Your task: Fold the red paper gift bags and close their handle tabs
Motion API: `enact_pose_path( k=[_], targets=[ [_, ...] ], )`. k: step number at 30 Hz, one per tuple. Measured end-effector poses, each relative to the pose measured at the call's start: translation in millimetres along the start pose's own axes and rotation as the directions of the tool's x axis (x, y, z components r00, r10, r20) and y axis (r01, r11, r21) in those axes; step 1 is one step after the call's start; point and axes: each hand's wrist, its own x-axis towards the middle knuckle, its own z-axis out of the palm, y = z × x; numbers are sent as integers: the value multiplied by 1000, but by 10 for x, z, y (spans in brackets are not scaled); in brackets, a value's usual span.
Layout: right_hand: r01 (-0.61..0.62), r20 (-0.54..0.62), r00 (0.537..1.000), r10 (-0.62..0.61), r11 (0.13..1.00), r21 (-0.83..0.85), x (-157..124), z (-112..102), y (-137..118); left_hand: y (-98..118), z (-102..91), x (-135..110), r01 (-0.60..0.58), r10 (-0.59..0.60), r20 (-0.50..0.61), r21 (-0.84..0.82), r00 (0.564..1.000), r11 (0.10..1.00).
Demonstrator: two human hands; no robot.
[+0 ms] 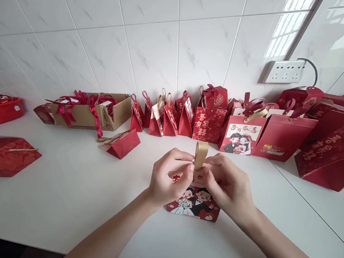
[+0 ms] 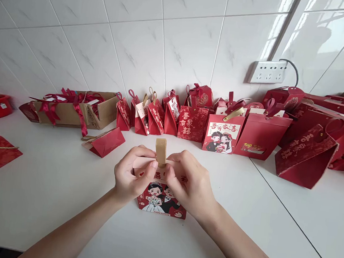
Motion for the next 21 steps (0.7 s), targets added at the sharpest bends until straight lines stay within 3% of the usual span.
enact_pose_path(
  k=[21],
  targets=[
    [30,-22,999,-31,999,-25,9,1,-1,-3,-5,6,-23,23,-1,11,1000,1000]
  ],
)
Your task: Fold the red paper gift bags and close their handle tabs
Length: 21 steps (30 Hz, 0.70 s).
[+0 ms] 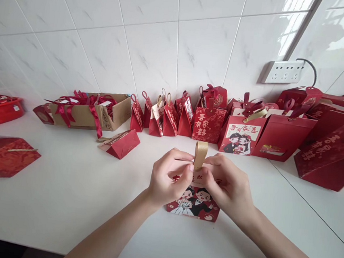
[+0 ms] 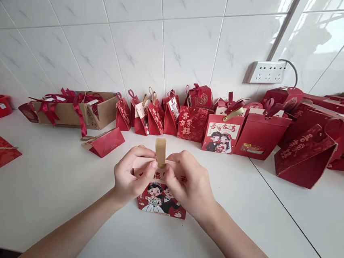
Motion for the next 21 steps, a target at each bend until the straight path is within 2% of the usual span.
enact_pose_path(
  k=[9,12,14,17,19,21],
  targets=[
    [7,-5,1000,-7,1000,10,2,-2,5,22,-3,-11,34,-34,-1,42,999,999],
    [-21,1,1000,21,999,33,8,-1,5,29,0,-17,97,-97,1,15,995,995],
    [-51,11,999,50,997,51,18,-3,9,9,-8,-27,179,-177,38,-56,984,982],
    [-102,-12,995,103,993,54,47,-22,44,-83,-26,-71,350,-326,164,-148,931,925],
    [-168,-58,984,171,985,45,74,-55,101,-173,-26,-118,453,-401,290,-140,869,880],
    [-275,-126,951,282,959,67,105,-100,185,-261,-13,-167,511,-437,412,-84,800,856]
  ],
)
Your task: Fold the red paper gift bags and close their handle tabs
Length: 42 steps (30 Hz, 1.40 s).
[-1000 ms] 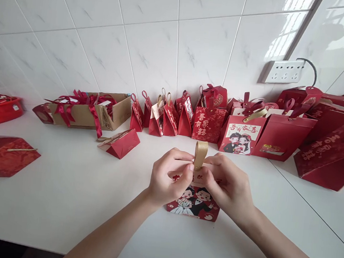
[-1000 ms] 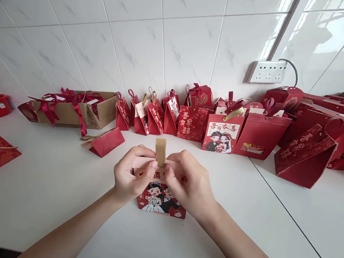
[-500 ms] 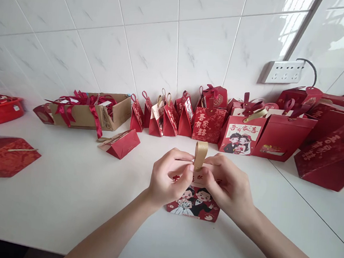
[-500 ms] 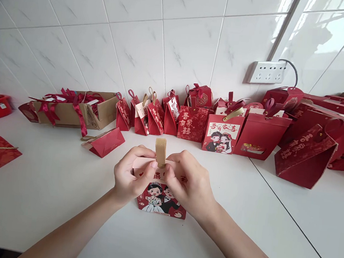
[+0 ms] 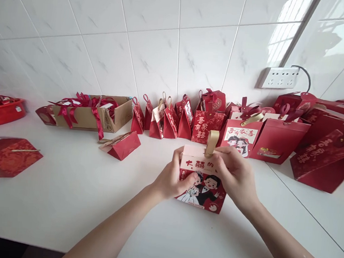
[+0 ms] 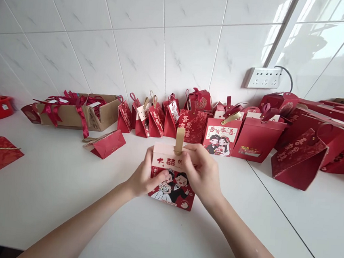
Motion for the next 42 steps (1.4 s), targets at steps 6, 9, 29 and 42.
enact_pose_path(
  k=[6,9,29,42],
  targets=[
    [-329,-109,886,452,775,540,210,-121,247,-72,6,28,228,-229,35,20,973,973],
    [-307,-61,840,539,566,765,289,-149,336,-6,-27,62,265,-270,-14,-154,963,952],
    [-283,95,806,584,240,929,250,-64,286,104,201,-22,89,-88,-104,10,991,996],
    [-621,319,527,788,101,777,129,148,423,44,208,-28,40,-85,-220,-202,972,978]
  ],
)
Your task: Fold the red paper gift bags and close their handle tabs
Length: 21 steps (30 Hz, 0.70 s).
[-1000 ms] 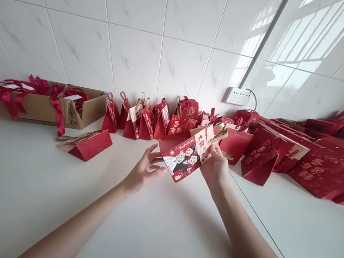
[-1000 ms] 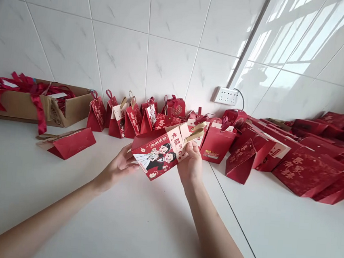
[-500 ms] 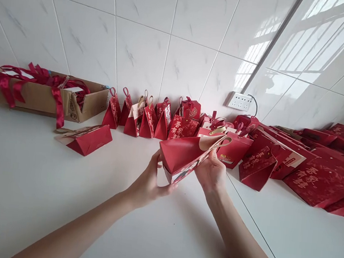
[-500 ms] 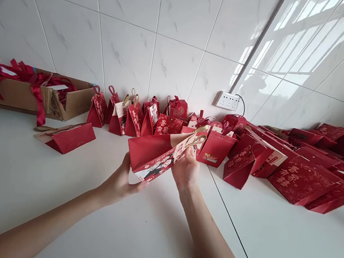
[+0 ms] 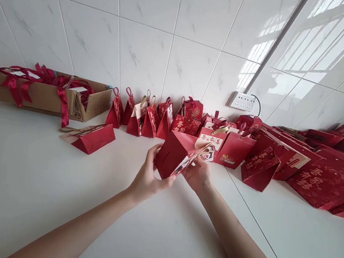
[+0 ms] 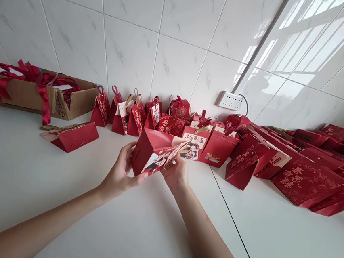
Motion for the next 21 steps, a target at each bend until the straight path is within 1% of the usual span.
enact_pose_path(
  k=[3,5,8,14,18,21],
  targets=[
    [-57,-17,998,57,998,-6,37,-37,47,-1,2,27,65,-71,-54,-94,996,993],
    [-82,-19,996,82,997,-2,48,-56,58,5,-3,42,68,-77,-60,-132,995,989],
    [-104,-4,995,104,995,2,52,-68,66,19,-2,43,23,-30,-45,-148,999,989],
    [-131,20,991,131,991,-5,27,-60,90,18,18,16,-54,60,32,-152,998,987],
    [-138,37,990,139,990,-27,2,-50,100,29,14,13,-58,59,11,-83,998,995],
    [-116,33,993,117,993,-37,-7,-17,94,35,-8,34,-28,25,-33,-102,999,994]
  ],
)
